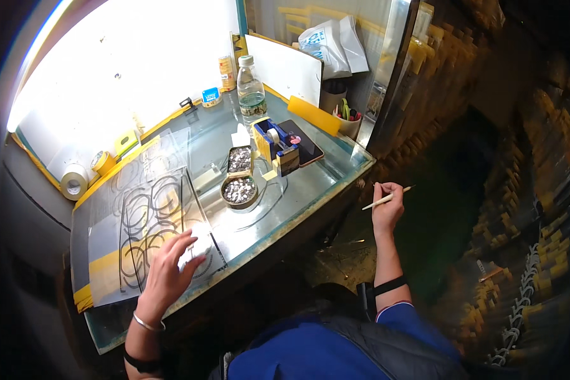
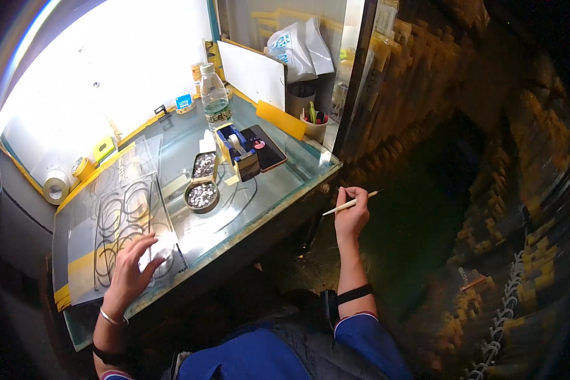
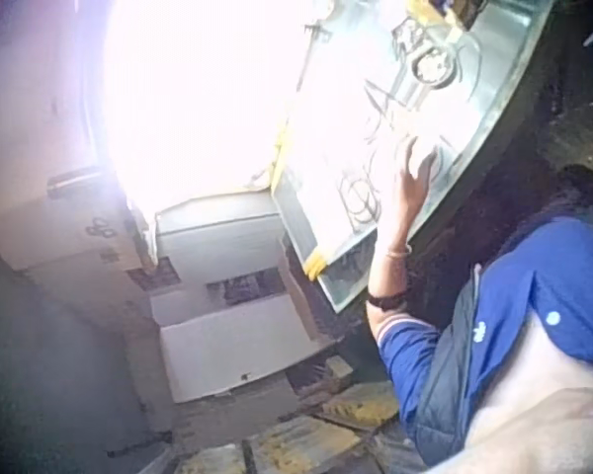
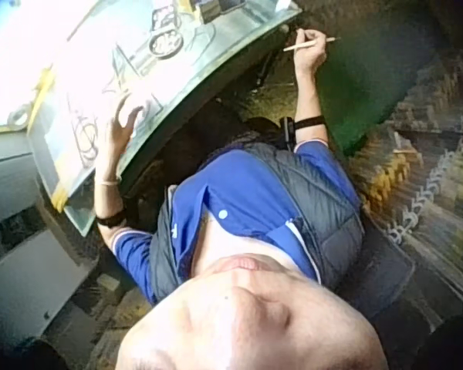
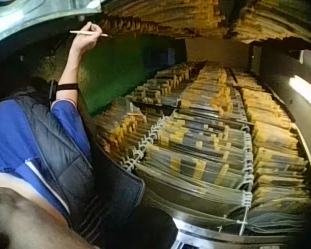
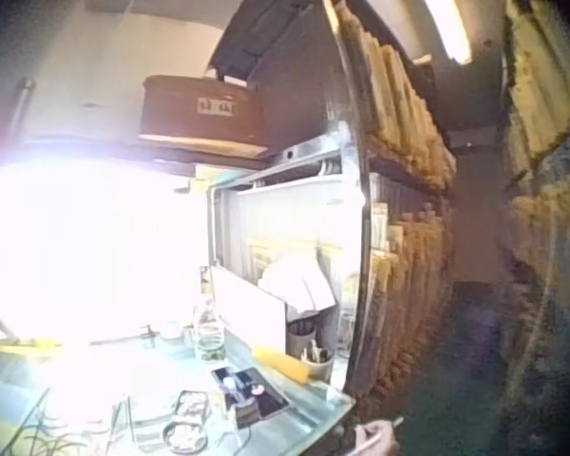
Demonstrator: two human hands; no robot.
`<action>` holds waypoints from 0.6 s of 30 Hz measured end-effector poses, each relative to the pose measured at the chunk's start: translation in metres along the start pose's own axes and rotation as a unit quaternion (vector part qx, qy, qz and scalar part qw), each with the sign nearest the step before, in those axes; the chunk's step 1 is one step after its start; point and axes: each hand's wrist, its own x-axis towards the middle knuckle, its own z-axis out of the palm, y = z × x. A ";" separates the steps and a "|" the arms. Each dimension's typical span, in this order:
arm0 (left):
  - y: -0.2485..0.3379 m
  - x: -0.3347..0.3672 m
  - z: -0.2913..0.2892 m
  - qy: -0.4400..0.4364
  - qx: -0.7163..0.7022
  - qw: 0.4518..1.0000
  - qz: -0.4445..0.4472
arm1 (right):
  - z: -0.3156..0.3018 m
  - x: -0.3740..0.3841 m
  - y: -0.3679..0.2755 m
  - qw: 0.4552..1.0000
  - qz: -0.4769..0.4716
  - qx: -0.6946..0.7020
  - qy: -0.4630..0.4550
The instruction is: Using a stylus tool to pick up small metal components and place them into a patterned plastic template, followed by handling printed film sheets.
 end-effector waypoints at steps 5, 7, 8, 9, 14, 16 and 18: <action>-0.002 -0.047 0.005 0.023 0.033 0.996 -0.074 | 0.015 -0.008 -0.008 0.998 -0.030 -0.057 -0.018; 0.000 -0.059 0.014 0.015 0.008 0.993 -0.119 | 0.020 -0.014 -0.010 0.996 -0.061 -0.057 -0.011; 0.003 -0.061 0.020 0.006 0.031 0.994 -0.105 | 0.020 -0.016 -0.009 0.998 -0.053 -0.030 -0.007; 0.008 -0.061 0.028 -0.003 0.054 0.994 -0.090 | 0.019 -0.017 -0.009 0.999 -0.044 -0.003 -0.002; 0.021 -0.047 0.059 -0.016 0.106 0.991 -0.085 | 0.015 -0.015 -0.047 0.993 -0.119 0.016 0.012; 0.030 -0.037 0.064 -0.006 0.137 0.988 -0.073 | 0.017 -0.019 -0.072 0.991 -0.130 0.045 -0.007; 0.024 -0.037 0.075 0.009 0.140 0.988 -0.068 | 0.022 -0.029 -0.100 0.982 -0.119 0.126 -0.068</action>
